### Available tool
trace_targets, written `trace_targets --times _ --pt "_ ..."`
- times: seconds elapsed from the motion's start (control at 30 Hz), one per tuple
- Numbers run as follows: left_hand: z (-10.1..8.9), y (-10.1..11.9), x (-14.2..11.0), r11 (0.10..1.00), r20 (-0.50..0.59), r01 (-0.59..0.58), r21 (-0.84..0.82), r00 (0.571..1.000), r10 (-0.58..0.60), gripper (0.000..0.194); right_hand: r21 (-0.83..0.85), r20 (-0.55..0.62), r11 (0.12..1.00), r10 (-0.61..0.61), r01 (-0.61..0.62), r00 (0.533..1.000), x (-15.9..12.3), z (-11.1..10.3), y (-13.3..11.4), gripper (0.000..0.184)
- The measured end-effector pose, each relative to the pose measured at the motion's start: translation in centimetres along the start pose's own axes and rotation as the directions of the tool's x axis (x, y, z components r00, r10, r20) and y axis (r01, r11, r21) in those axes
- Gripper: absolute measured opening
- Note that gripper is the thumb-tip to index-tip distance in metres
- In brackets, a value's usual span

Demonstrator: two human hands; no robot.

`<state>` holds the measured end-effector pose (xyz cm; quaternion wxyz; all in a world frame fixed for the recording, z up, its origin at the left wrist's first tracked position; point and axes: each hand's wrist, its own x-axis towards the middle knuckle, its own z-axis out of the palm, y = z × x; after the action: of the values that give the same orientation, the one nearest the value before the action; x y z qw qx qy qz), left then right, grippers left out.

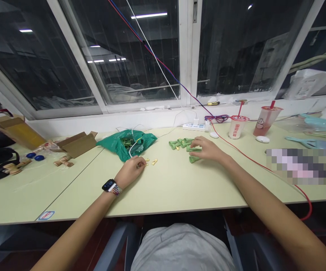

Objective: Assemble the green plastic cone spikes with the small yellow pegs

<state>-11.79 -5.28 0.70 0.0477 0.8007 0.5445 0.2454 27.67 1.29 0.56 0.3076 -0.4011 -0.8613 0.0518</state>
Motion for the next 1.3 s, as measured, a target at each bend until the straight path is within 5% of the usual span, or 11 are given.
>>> trace_targets --times 0.2,0.6,0.87,1.07,1.3 --pt "0.2 -0.2 0.1 0.998 0.006 0.005 0.055 1.000 -0.005 0.021 0.014 0.207 1.000 -0.005 0.002 0.978 -0.3 -0.1 0.2 0.053" --pt "-0.2 0.2 0.6 0.995 0.004 -0.002 0.096 1.000 0.002 0.018 -0.010 0.246 0.999 0.040 -0.039 0.968 -1.3 -0.5 2.1 0.030" --pt "-0.2 4.4 2.8 0.992 -0.091 -0.121 0.022 0.988 0.122 0.018 -0.029 0.244 0.982 0.190 -0.189 0.951 -3.8 -3.0 4.8 0.028" --pt "4.4 10.2 8.6 0.964 0.058 -0.262 -0.044 0.963 0.264 0.031 -0.023 0.163 0.958 0.286 -0.287 0.944 -3.3 -2.3 6.4 0.035" --pt "11.6 14.1 12.6 0.917 0.139 -0.351 0.191 0.934 0.328 0.032 -0.046 0.074 0.972 0.235 -0.232 0.969 -3.9 -1.8 7.3 0.045"
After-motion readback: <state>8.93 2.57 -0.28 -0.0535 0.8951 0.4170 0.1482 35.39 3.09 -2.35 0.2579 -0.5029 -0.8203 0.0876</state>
